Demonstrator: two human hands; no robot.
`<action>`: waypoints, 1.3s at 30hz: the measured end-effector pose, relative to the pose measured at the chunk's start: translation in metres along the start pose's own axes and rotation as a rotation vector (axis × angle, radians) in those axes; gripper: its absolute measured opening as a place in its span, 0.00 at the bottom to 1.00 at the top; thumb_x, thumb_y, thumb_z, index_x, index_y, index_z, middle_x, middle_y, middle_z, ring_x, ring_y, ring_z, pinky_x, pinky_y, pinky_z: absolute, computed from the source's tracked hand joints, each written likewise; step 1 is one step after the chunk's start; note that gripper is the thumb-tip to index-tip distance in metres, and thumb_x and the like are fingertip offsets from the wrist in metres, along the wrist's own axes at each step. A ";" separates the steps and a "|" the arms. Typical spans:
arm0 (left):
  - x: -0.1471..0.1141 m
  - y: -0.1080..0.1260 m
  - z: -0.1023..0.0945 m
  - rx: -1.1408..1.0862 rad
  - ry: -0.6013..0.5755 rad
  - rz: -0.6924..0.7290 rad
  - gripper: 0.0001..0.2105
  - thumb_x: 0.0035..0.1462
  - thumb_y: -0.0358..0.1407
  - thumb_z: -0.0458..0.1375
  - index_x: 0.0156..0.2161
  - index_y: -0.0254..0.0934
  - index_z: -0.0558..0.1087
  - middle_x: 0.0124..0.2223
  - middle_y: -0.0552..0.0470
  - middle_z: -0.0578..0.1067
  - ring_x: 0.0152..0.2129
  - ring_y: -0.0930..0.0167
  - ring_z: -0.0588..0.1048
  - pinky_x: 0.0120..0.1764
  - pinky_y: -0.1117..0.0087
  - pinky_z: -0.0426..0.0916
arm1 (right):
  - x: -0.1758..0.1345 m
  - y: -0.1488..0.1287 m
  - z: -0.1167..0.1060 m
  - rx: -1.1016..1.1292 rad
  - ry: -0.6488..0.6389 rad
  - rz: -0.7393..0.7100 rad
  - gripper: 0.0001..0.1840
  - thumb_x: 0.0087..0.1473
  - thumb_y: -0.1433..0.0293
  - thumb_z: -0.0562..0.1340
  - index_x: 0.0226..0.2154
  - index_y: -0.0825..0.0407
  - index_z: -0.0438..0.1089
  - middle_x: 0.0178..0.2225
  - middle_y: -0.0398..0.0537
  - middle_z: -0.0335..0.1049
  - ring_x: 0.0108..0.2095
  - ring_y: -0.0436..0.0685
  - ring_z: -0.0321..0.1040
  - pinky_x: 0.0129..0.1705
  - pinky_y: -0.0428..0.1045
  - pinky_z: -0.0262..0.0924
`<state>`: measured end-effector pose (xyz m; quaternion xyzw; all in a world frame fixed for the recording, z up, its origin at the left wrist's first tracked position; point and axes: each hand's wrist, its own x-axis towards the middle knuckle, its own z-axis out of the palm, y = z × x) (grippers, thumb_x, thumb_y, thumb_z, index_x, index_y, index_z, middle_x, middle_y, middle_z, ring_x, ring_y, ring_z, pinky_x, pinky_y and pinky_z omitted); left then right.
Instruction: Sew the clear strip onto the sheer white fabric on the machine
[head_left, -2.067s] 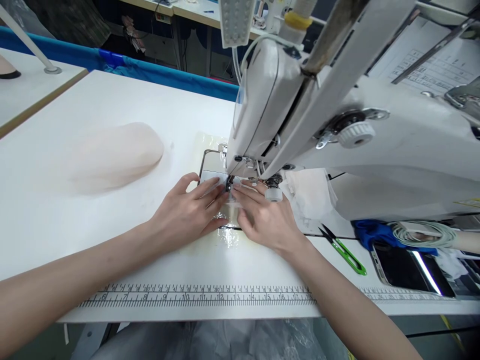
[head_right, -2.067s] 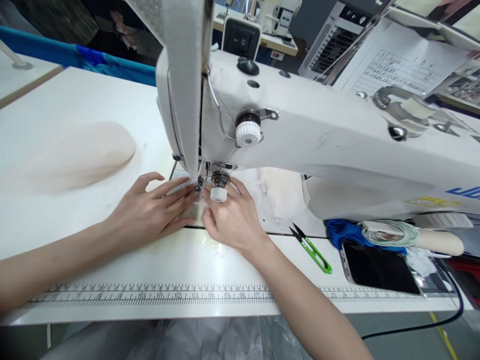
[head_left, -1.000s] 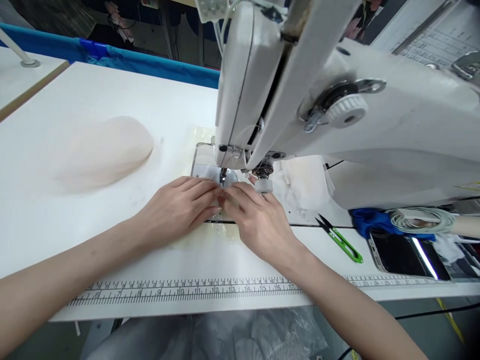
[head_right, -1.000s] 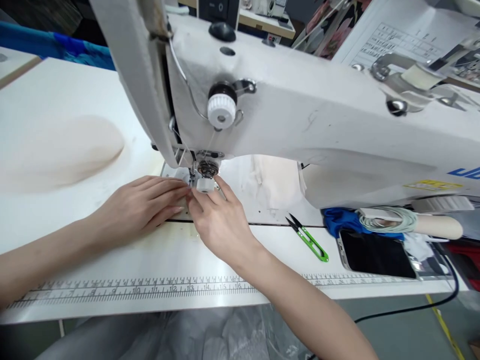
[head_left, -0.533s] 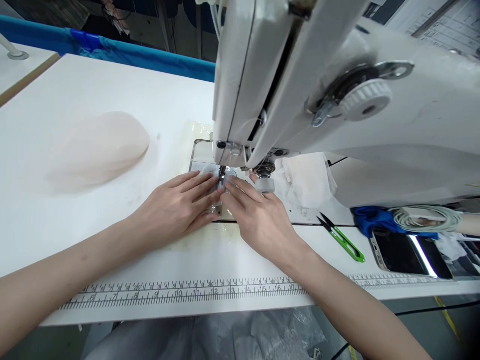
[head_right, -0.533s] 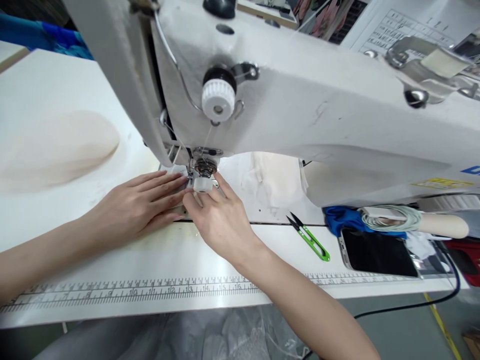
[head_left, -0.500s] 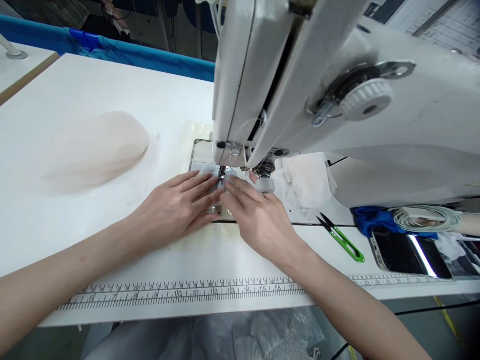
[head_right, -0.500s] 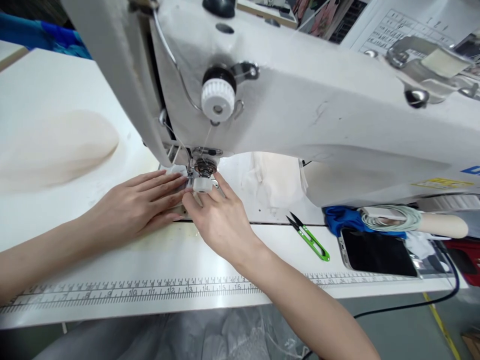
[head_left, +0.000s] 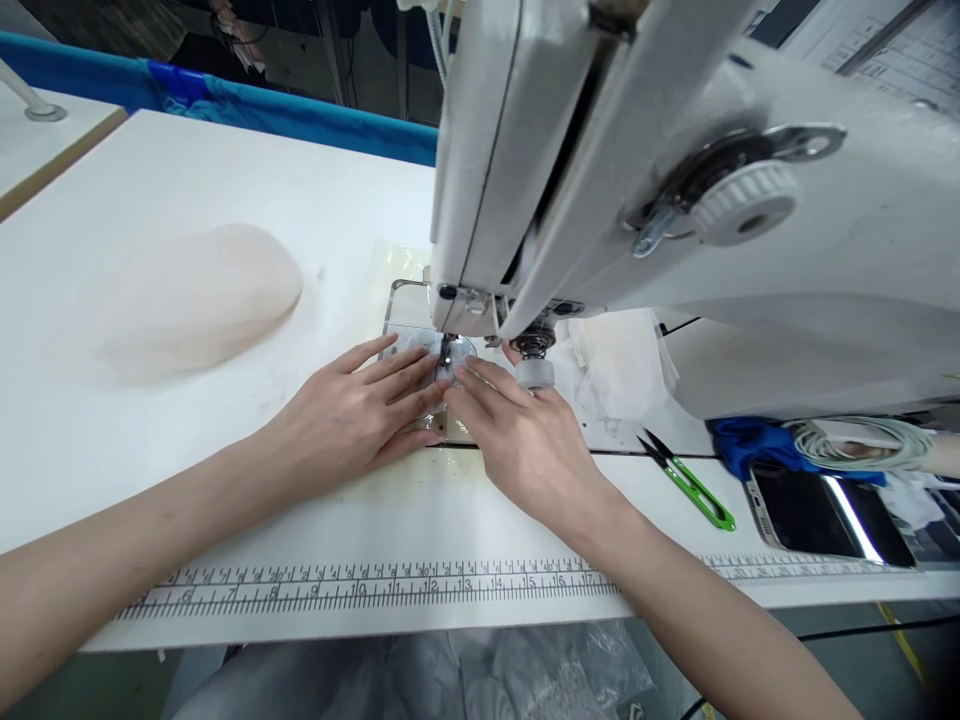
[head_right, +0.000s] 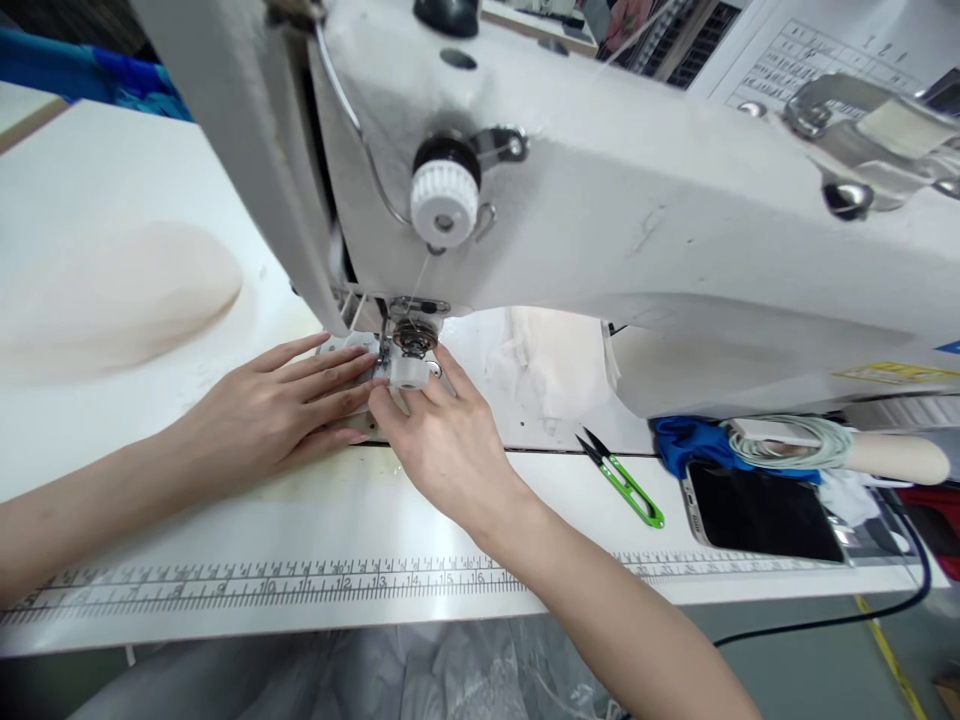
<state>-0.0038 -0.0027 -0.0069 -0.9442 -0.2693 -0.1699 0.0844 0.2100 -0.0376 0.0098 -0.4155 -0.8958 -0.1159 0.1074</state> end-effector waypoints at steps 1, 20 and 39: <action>0.000 0.000 0.000 -0.002 0.003 0.001 0.21 0.68 0.45 0.45 0.53 0.34 0.73 0.56 0.43 0.73 0.55 0.61 0.71 0.60 0.53 0.62 | 0.000 0.000 0.000 0.000 0.004 -0.002 0.21 0.57 0.84 0.49 0.45 0.55 0.70 0.47 0.51 0.75 0.51 0.57 0.68 0.64 0.59 0.51; 0.000 -0.005 -0.003 -0.023 0.138 0.067 0.12 0.64 0.29 0.52 0.47 0.35 0.75 0.49 0.48 0.79 0.46 0.67 0.78 0.54 0.61 0.71 | 0.007 0.005 0.012 -0.046 0.110 0.022 0.16 0.59 0.81 0.55 0.43 0.52 0.74 0.41 0.45 0.78 0.44 0.55 0.71 0.49 0.52 0.61; -0.009 0.011 -0.010 0.085 0.053 0.062 0.14 0.64 0.30 0.52 0.51 0.30 0.74 0.52 0.43 0.76 0.50 0.62 0.75 0.55 0.60 0.70 | -0.004 -0.006 0.003 0.068 0.126 0.034 0.13 0.64 0.70 0.56 0.42 0.54 0.76 0.45 0.45 0.77 0.42 0.55 0.73 0.62 0.56 0.55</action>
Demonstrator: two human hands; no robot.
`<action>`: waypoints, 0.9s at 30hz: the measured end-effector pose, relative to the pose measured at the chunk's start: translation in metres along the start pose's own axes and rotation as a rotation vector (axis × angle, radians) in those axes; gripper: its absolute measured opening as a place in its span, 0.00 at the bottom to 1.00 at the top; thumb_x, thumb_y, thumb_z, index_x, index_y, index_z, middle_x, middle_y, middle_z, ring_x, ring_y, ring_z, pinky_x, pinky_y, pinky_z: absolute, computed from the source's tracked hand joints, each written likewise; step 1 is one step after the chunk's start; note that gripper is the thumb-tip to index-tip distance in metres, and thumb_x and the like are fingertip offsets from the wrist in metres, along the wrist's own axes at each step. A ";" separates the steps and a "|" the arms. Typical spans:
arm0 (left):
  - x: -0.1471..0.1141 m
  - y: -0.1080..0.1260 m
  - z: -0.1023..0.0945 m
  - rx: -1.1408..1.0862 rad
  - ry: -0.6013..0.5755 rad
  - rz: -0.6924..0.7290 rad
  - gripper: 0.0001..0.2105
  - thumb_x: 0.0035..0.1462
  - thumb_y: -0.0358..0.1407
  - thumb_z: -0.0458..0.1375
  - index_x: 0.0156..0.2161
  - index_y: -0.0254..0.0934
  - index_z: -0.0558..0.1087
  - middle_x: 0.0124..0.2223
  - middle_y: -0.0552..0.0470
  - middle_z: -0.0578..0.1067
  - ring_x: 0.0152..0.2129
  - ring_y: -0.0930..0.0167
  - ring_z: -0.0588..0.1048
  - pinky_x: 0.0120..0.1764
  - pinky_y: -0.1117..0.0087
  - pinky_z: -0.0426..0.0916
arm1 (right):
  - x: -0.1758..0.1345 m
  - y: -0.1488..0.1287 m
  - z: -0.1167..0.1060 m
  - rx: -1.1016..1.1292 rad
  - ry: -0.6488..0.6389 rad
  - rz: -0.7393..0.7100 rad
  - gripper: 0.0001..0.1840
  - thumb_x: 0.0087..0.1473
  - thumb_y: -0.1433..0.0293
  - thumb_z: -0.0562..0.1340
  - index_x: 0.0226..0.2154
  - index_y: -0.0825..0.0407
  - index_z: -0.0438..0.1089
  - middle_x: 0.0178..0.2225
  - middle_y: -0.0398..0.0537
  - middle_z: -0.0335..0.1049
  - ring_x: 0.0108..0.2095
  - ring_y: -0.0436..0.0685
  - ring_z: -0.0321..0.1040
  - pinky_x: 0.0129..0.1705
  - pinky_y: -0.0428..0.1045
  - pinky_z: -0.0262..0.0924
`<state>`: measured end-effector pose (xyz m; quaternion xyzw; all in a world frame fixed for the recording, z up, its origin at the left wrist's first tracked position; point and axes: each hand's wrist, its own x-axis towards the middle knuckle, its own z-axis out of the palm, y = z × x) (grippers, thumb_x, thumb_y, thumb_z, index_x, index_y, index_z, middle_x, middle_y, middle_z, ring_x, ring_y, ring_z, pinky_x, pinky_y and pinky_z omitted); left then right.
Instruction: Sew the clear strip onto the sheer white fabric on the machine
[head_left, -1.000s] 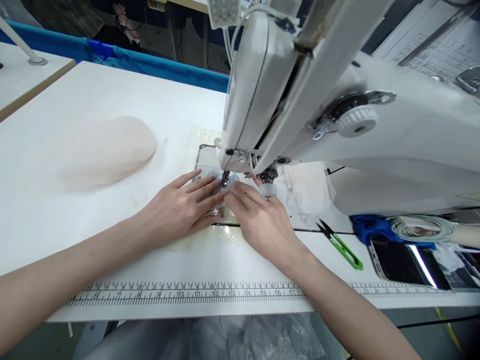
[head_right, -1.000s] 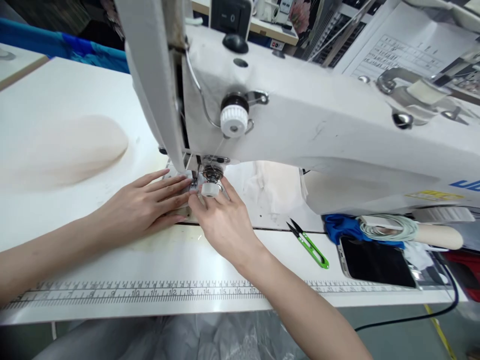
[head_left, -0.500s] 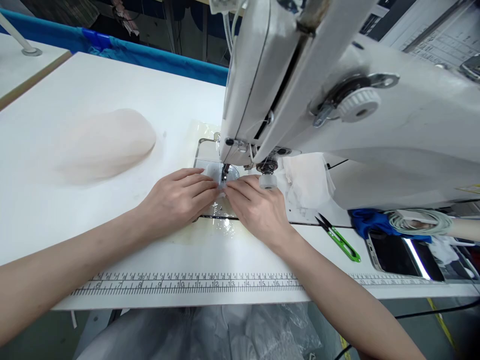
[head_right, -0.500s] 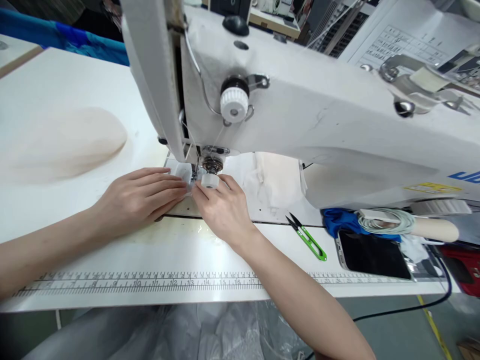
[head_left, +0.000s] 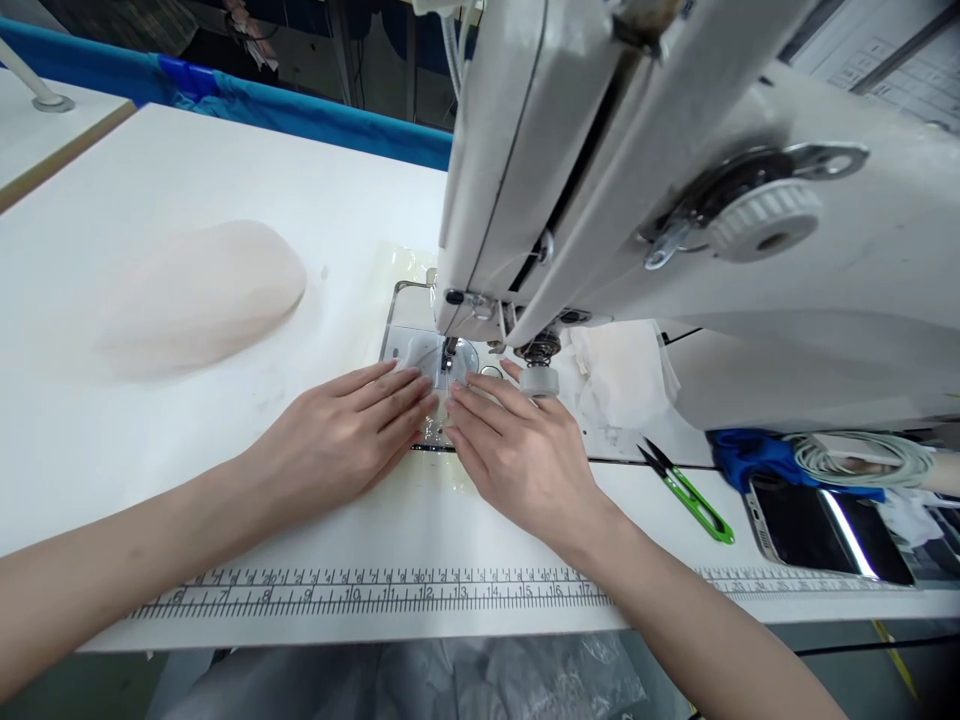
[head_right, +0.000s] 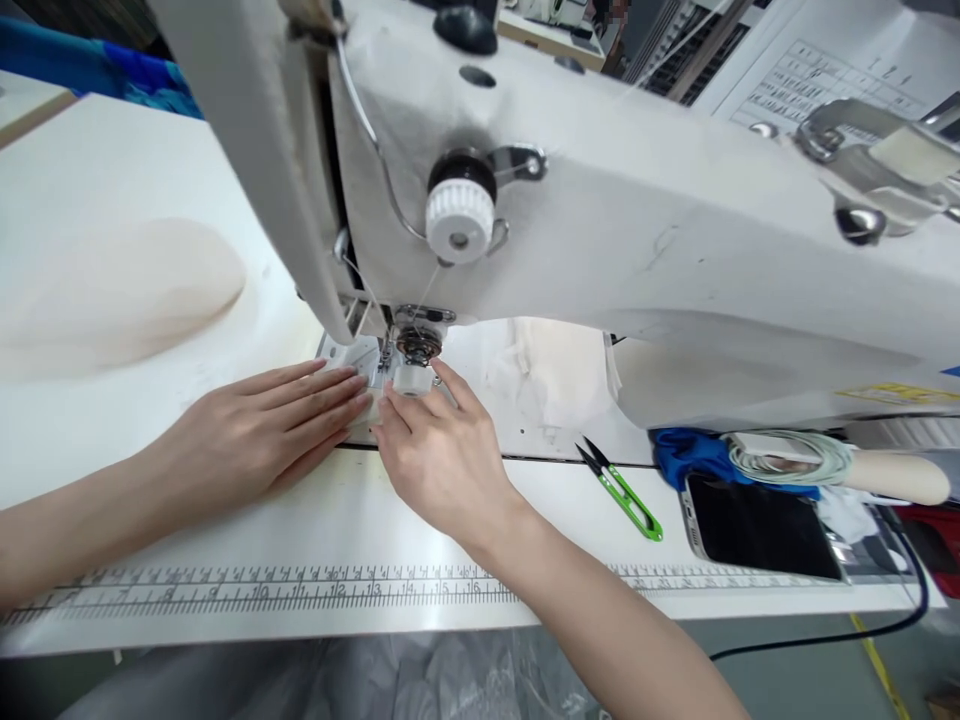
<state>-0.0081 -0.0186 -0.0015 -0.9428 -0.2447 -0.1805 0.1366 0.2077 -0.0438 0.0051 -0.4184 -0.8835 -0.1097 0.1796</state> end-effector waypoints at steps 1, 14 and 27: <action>0.000 0.000 0.000 0.005 -0.006 0.002 0.14 0.64 0.30 0.52 0.51 0.30 0.74 0.52 0.44 0.76 0.50 0.62 0.75 0.55 0.59 0.70 | 0.000 0.000 0.000 0.003 0.001 -0.001 0.13 0.64 0.70 0.56 0.42 0.54 0.76 0.45 0.44 0.77 0.43 0.55 0.73 0.62 0.56 0.55; 0.000 0.001 0.000 0.013 -0.009 0.022 0.13 0.64 0.28 0.52 0.50 0.28 0.74 0.52 0.42 0.76 0.50 0.60 0.75 0.56 0.56 0.69 | -0.002 0.000 0.000 -0.036 -0.020 -0.034 0.11 0.63 0.72 0.57 0.42 0.54 0.75 0.46 0.45 0.77 0.45 0.56 0.72 0.63 0.59 0.52; 0.003 -0.005 0.005 0.012 -0.028 -0.001 0.15 0.66 0.31 0.49 0.52 0.29 0.73 0.54 0.43 0.75 0.51 0.61 0.74 0.57 0.56 0.68 | 0.001 0.001 0.000 -0.051 -0.018 0.017 0.12 0.64 0.70 0.57 0.42 0.53 0.76 0.43 0.45 0.78 0.45 0.56 0.73 0.63 0.58 0.53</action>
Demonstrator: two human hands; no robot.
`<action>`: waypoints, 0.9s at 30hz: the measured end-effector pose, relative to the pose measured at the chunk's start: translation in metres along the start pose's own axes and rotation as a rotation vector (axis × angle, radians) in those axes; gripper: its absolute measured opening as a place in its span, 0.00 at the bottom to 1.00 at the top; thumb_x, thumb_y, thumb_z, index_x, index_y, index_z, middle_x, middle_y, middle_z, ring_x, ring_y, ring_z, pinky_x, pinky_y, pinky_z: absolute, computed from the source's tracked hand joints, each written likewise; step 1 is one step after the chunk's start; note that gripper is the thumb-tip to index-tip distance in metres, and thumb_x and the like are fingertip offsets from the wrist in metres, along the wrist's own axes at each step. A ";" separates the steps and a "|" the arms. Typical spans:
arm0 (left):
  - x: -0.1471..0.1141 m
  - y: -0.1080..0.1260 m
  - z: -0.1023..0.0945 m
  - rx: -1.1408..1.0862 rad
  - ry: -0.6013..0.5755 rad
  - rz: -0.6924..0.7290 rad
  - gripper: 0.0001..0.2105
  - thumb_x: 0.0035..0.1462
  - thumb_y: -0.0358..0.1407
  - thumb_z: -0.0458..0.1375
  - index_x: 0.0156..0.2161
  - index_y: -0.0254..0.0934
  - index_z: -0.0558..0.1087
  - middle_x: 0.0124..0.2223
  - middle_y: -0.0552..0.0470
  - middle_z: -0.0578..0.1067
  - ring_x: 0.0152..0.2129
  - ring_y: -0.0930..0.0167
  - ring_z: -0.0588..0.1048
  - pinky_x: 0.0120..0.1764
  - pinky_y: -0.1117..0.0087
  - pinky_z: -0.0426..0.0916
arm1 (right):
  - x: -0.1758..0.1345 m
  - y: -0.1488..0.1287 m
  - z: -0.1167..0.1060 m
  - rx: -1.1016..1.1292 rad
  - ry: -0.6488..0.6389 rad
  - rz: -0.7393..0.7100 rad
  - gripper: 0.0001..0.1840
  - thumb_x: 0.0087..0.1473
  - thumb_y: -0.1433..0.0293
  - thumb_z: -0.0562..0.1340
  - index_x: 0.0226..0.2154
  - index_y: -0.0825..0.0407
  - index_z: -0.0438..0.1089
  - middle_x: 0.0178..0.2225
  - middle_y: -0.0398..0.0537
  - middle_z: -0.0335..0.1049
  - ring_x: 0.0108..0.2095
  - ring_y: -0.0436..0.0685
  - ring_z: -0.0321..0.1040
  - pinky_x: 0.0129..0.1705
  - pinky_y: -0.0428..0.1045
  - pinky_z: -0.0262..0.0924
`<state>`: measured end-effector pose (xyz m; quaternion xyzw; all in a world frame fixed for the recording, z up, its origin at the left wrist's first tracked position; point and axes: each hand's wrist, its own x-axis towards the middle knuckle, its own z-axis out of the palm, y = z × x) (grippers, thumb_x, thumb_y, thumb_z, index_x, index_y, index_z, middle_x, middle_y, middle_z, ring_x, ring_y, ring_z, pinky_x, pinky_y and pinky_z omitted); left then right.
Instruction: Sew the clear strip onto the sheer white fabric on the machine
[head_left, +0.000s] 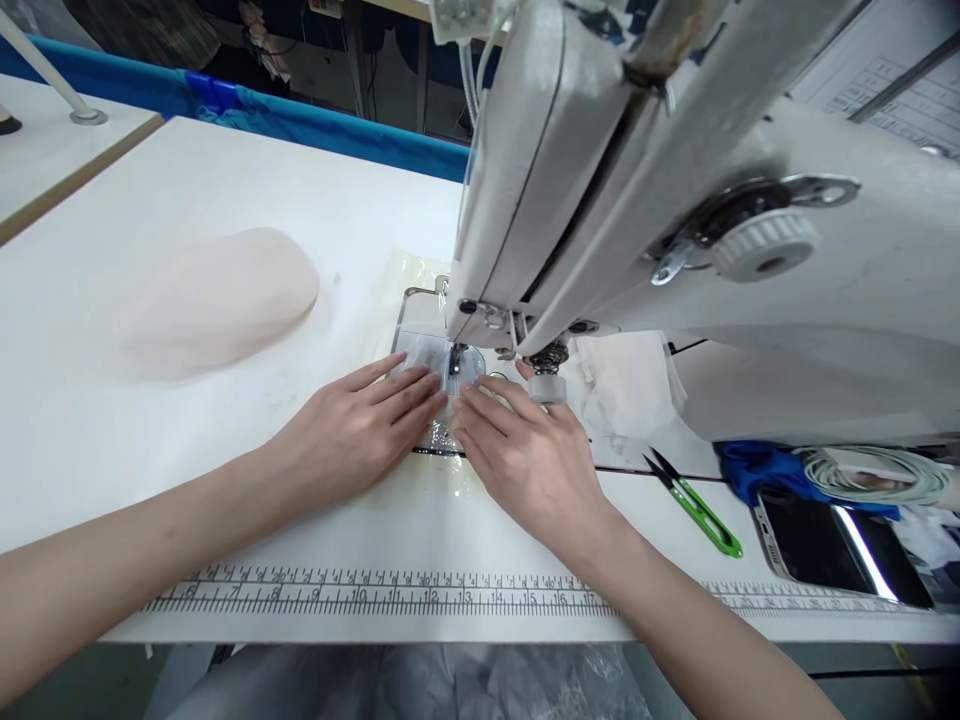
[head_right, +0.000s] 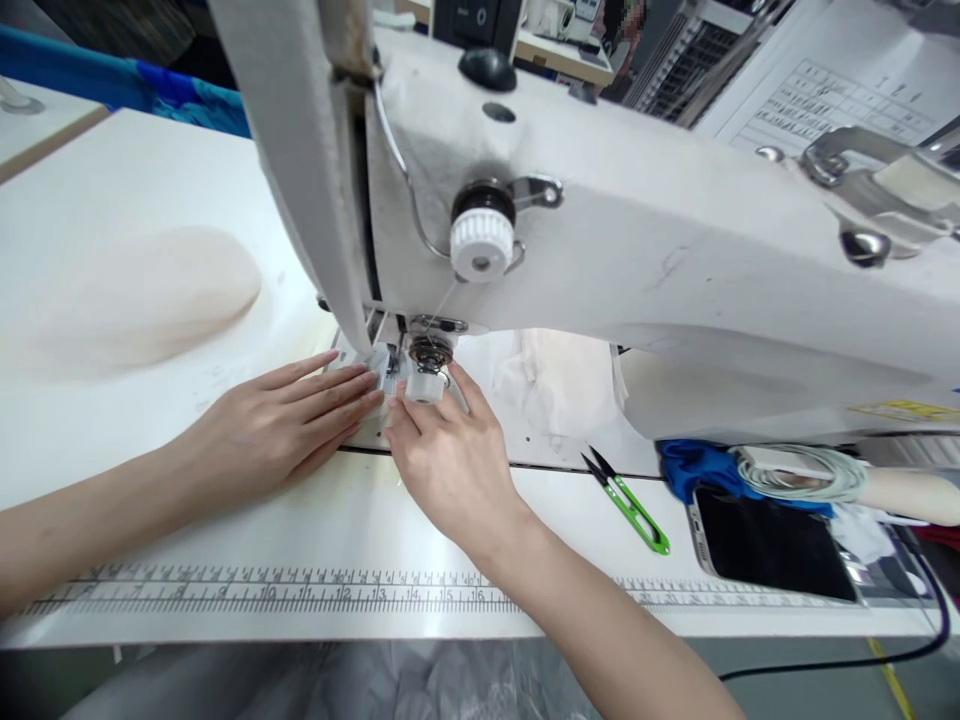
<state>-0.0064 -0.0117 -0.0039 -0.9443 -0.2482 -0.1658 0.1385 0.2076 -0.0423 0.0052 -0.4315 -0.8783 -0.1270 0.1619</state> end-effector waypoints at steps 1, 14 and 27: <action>0.001 -0.001 0.001 -0.001 0.000 -0.006 0.15 0.66 0.31 0.49 0.52 0.29 0.73 0.54 0.43 0.75 0.52 0.62 0.74 0.58 0.56 0.67 | 0.000 0.000 0.000 0.000 0.000 0.004 0.12 0.64 0.70 0.57 0.42 0.53 0.76 0.43 0.45 0.78 0.45 0.56 0.73 0.63 0.57 0.53; -0.002 0.003 0.002 -0.003 0.064 -0.003 0.14 0.66 0.32 0.50 0.52 0.28 0.72 0.52 0.44 0.77 0.51 0.64 0.74 0.63 0.56 0.58 | 0.004 0.008 0.003 0.024 0.004 0.017 0.21 0.56 0.82 0.54 0.49 0.55 0.73 0.43 0.46 0.78 0.45 0.57 0.71 0.61 0.59 0.53; 0.001 0.007 -0.002 0.052 0.051 -0.048 0.13 0.66 0.33 0.51 0.50 0.31 0.75 0.50 0.46 0.78 0.50 0.66 0.75 0.65 0.57 0.56 | 0.003 0.012 0.010 -0.068 0.015 -0.011 0.24 0.53 0.85 0.53 0.45 0.51 0.75 0.44 0.49 0.76 0.42 0.57 0.68 0.59 0.57 0.54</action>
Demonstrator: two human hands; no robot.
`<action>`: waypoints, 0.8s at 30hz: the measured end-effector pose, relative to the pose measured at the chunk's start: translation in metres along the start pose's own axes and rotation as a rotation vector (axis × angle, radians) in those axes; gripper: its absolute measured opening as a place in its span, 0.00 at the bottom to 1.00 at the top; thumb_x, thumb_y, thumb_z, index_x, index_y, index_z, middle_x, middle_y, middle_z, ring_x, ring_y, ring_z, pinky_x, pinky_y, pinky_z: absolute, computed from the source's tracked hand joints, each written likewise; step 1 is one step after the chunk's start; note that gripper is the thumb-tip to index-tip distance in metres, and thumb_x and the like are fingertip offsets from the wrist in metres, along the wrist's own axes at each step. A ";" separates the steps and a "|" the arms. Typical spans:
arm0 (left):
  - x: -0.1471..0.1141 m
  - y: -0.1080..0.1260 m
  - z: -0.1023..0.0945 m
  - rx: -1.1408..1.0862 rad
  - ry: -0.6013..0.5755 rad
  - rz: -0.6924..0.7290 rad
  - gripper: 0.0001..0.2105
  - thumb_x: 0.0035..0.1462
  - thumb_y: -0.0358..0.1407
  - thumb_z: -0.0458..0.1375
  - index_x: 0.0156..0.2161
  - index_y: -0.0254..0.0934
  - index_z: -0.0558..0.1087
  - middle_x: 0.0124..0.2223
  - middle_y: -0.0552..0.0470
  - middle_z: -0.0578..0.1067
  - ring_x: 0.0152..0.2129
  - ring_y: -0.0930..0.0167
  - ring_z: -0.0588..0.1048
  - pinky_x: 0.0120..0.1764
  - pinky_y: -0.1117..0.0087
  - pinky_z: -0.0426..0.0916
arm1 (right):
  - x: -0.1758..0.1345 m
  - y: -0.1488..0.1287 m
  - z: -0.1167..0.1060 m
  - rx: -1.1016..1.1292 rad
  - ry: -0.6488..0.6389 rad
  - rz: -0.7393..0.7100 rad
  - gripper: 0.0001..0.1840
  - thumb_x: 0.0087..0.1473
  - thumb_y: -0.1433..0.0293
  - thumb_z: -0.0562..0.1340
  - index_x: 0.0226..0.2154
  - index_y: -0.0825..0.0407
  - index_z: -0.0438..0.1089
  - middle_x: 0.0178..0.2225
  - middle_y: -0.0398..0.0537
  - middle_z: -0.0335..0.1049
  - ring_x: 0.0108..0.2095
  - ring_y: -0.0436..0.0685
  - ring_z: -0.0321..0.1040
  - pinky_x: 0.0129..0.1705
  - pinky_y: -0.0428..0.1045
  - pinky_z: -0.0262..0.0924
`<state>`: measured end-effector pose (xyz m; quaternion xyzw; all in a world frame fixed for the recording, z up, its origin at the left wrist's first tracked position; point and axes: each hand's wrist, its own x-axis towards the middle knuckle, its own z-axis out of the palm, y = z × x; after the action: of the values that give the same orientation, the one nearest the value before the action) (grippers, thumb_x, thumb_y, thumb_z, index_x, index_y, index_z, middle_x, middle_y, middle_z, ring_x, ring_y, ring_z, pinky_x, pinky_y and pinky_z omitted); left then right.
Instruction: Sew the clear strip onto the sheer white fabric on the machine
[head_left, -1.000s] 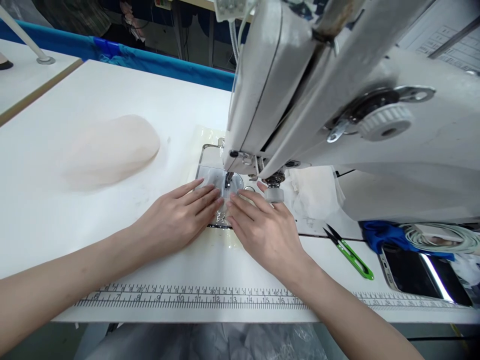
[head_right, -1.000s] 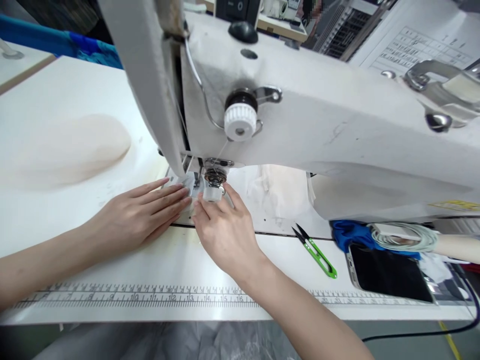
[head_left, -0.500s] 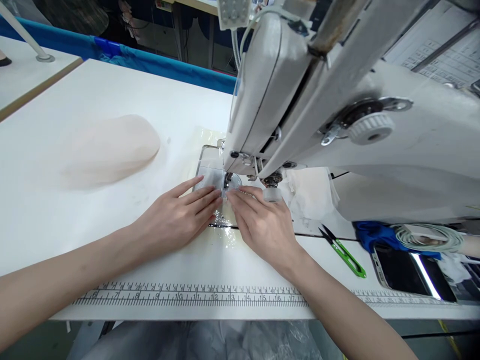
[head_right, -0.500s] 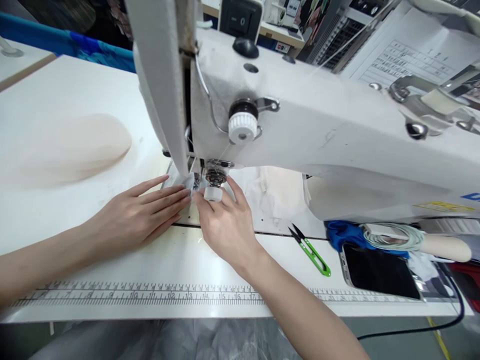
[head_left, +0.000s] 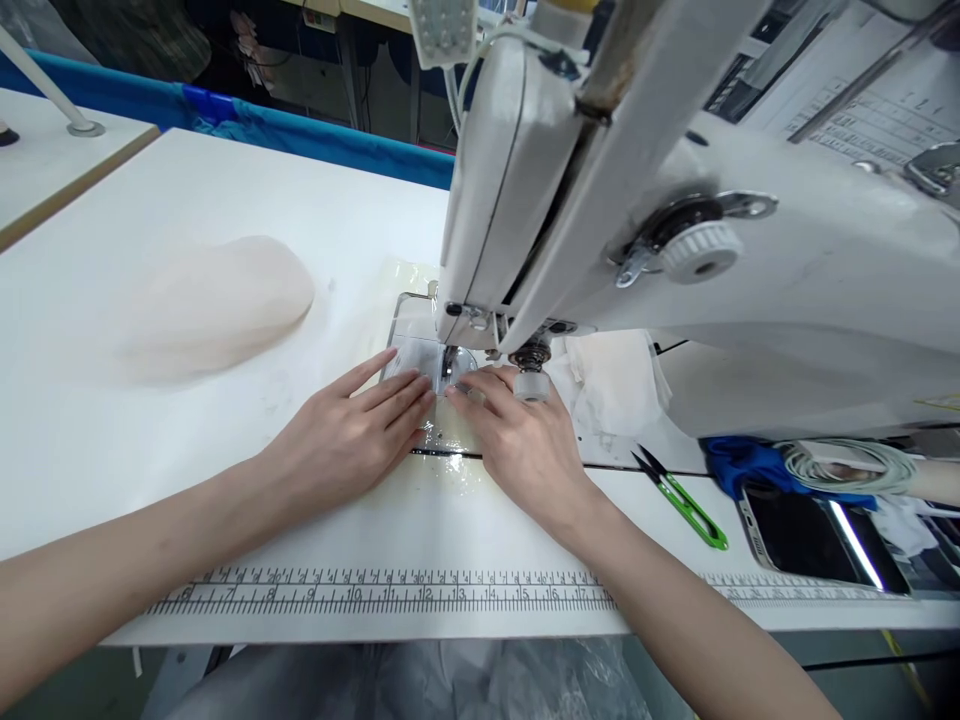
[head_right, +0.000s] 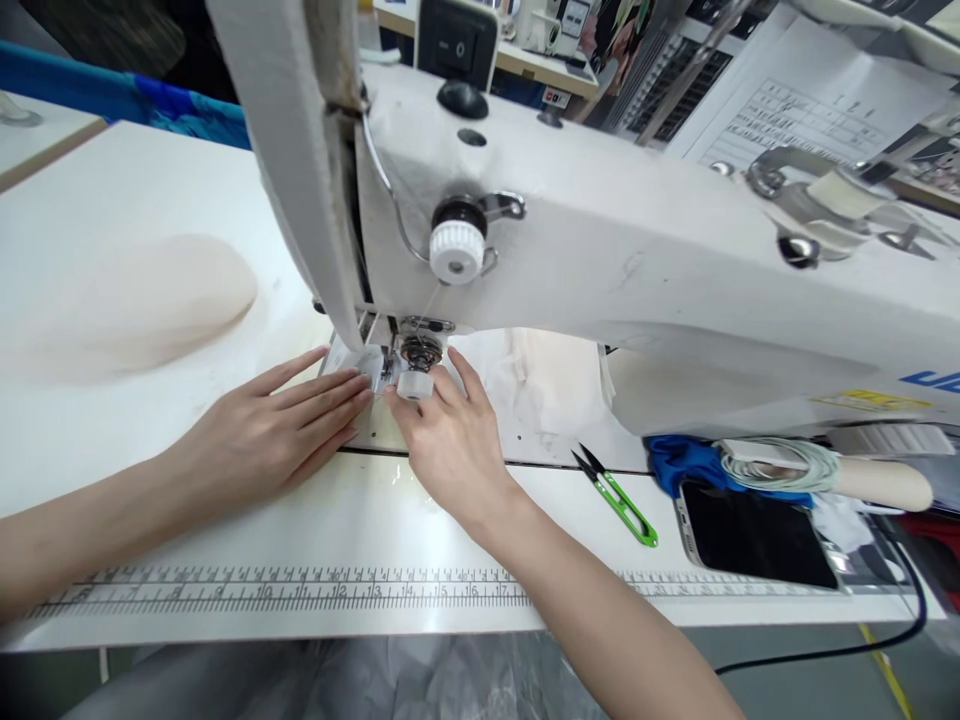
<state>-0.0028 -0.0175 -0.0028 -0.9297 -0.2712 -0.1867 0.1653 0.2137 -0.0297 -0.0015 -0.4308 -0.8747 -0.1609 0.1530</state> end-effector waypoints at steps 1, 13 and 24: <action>0.000 -0.001 0.001 0.003 -0.002 -0.002 0.14 0.66 0.33 0.51 0.50 0.30 0.74 0.50 0.46 0.78 0.50 0.66 0.75 0.65 0.57 0.57 | 0.001 0.001 0.000 -0.012 -0.002 -0.005 0.23 0.54 0.84 0.53 0.46 0.51 0.75 0.44 0.49 0.76 0.42 0.57 0.68 0.59 0.57 0.53; 0.005 -0.012 0.016 -0.166 -0.046 -0.158 0.18 0.67 0.36 0.47 0.54 0.31 0.72 0.54 0.44 0.74 0.53 0.62 0.73 0.55 0.58 0.70 | 0.003 0.004 -0.002 -0.024 -0.020 0.004 0.19 0.59 0.80 0.53 0.48 0.54 0.74 0.35 0.50 0.78 0.42 0.58 0.70 0.65 0.59 0.43; -0.001 -0.029 0.014 -0.194 -0.025 -0.322 0.14 0.63 0.28 0.47 0.41 0.37 0.76 0.46 0.46 0.79 0.41 0.66 0.78 0.37 0.68 0.74 | 0.003 -0.008 -0.009 0.190 0.086 0.000 0.18 0.60 0.79 0.53 0.49 0.53 0.71 0.49 0.49 0.74 0.41 0.52 0.73 0.42 0.48 0.66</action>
<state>-0.0164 0.0112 -0.0095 -0.8880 -0.3992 -0.2247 0.0395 0.2064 -0.0361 0.0069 -0.4071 -0.8786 -0.0957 0.2306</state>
